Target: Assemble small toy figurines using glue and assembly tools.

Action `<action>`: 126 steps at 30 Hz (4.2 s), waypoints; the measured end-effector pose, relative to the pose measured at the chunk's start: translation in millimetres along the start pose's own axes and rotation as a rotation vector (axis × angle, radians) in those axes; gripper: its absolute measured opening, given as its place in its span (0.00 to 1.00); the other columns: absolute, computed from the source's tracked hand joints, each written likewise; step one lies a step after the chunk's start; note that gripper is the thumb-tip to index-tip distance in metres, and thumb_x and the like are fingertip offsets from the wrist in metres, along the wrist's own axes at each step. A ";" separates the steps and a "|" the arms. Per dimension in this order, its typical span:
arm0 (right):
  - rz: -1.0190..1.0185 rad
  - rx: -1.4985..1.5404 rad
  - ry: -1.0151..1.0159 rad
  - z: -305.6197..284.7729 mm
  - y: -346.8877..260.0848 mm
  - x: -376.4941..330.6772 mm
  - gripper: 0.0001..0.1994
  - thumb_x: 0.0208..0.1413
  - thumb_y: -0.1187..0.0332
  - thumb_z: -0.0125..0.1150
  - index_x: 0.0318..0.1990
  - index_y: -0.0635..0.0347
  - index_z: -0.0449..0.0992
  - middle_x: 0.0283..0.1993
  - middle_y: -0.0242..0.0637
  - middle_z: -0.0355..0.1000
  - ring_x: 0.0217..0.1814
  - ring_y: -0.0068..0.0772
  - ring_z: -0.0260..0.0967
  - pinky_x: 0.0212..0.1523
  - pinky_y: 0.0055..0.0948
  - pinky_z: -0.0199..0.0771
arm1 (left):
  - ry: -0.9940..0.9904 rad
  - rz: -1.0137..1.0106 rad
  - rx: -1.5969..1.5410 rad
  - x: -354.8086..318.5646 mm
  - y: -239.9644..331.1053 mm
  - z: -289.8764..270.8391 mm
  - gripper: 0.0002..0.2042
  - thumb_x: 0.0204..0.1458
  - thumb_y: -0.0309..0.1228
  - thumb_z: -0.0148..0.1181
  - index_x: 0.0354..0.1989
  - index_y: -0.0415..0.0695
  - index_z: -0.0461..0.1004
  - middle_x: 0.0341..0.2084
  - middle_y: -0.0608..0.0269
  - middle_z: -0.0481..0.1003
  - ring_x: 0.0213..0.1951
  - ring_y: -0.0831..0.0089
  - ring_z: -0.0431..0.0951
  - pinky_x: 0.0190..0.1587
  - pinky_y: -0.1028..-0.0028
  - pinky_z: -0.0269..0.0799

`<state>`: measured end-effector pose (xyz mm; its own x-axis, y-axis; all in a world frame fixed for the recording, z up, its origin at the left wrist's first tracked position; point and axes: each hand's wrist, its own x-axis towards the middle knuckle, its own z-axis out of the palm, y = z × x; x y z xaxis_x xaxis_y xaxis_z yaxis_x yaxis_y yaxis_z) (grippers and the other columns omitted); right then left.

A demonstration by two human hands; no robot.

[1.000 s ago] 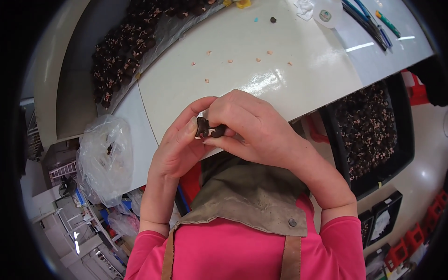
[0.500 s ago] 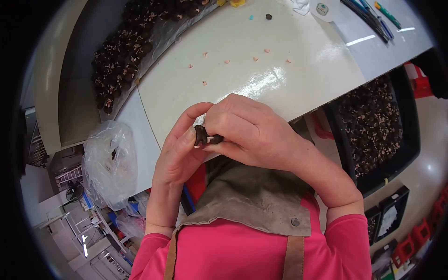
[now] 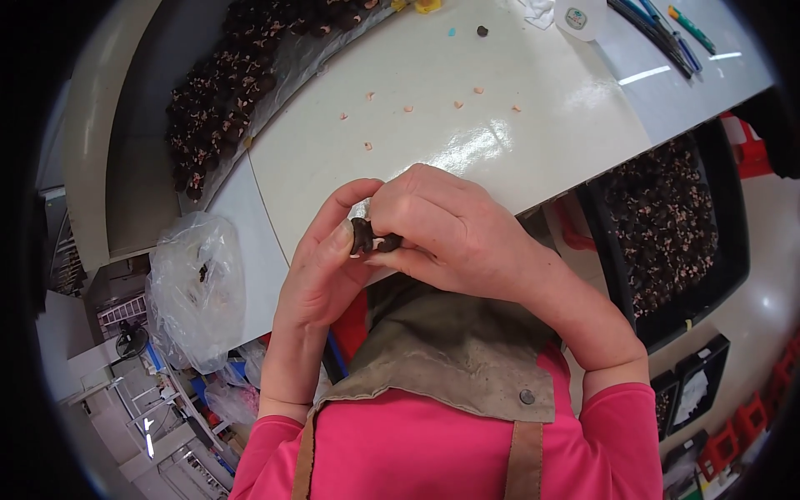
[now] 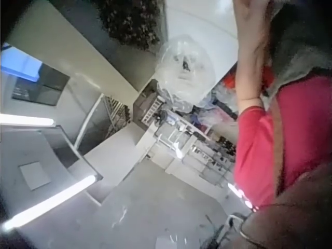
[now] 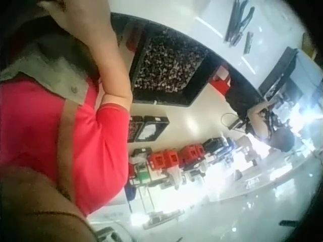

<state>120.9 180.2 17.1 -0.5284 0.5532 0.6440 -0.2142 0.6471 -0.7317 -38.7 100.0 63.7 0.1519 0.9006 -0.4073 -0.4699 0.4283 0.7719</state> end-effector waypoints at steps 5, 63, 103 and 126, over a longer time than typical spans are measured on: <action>-0.005 -0.001 0.004 1.1 0.8 -0.3 0.20 0.37 0.77 0.72 0.36 0.56 0.66 0.34 0.35 0.70 0.32 0.34 0.69 0.28 0.26 0.68 | 0.012 -0.008 0.002 -1.1 1.9 2.6 0.24 0.57 0.37 0.54 0.59 0.42 0.57 0.44 0.59 0.71 0.49 0.72 0.71 0.54 0.72 0.66; 0.061 0.068 0.054 10.8 -36.5 -46.0 0.24 0.33 0.83 0.69 0.40 0.55 0.66 0.40 0.38 0.71 0.39 0.40 0.72 0.39 0.33 0.71 | -0.005 0.244 0.087 -49.0 -46.4 21.8 0.27 0.51 0.20 0.57 0.59 0.41 0.53 0.47 0.60 0.69 0.49 0.75 0.68 0.53 0.74 0.62; 0.131 -0.034 0.078 34.0 -41.7 -84.4 0.26 0.35 0.76 0.74 0.42 0.54 0.64 0.36 0.34 0.65 0.37 0.35 0.64 0.35 0.30 0.66 | 0.191 0.486 0.700 -59.8 -81.2 6.0 0.26 0.35 0.24 0.74 0.44 0.38 0.69 0.39 0.61 0.72 0.38 0.76 0.73 0.40 0.78 0.70; 1.008 -0.220 0.452 -80.6 18.1 -160.7 0.13 0.50 0.74 0.62 0.42 0.61 0.66 0.32 0.27 0.66 0.32 0.14 0.63 0.34 0.17 0.65 | -0.295 0.943 0.703 -81.1 -6.6 18.7 0.24 0.46 0.34 0.64 0.51 0.40 0.66 0.33 0.58 0.75 0.29 0.65 0.75 0.43 0.60 0.71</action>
<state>268.1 145.3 -81.6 -0.0223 0.9861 -0.1645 0.3154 -0.1492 -0.9372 -31.6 25.6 100.7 0.2399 0.8237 0.5138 0.0579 -0.5404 0.8394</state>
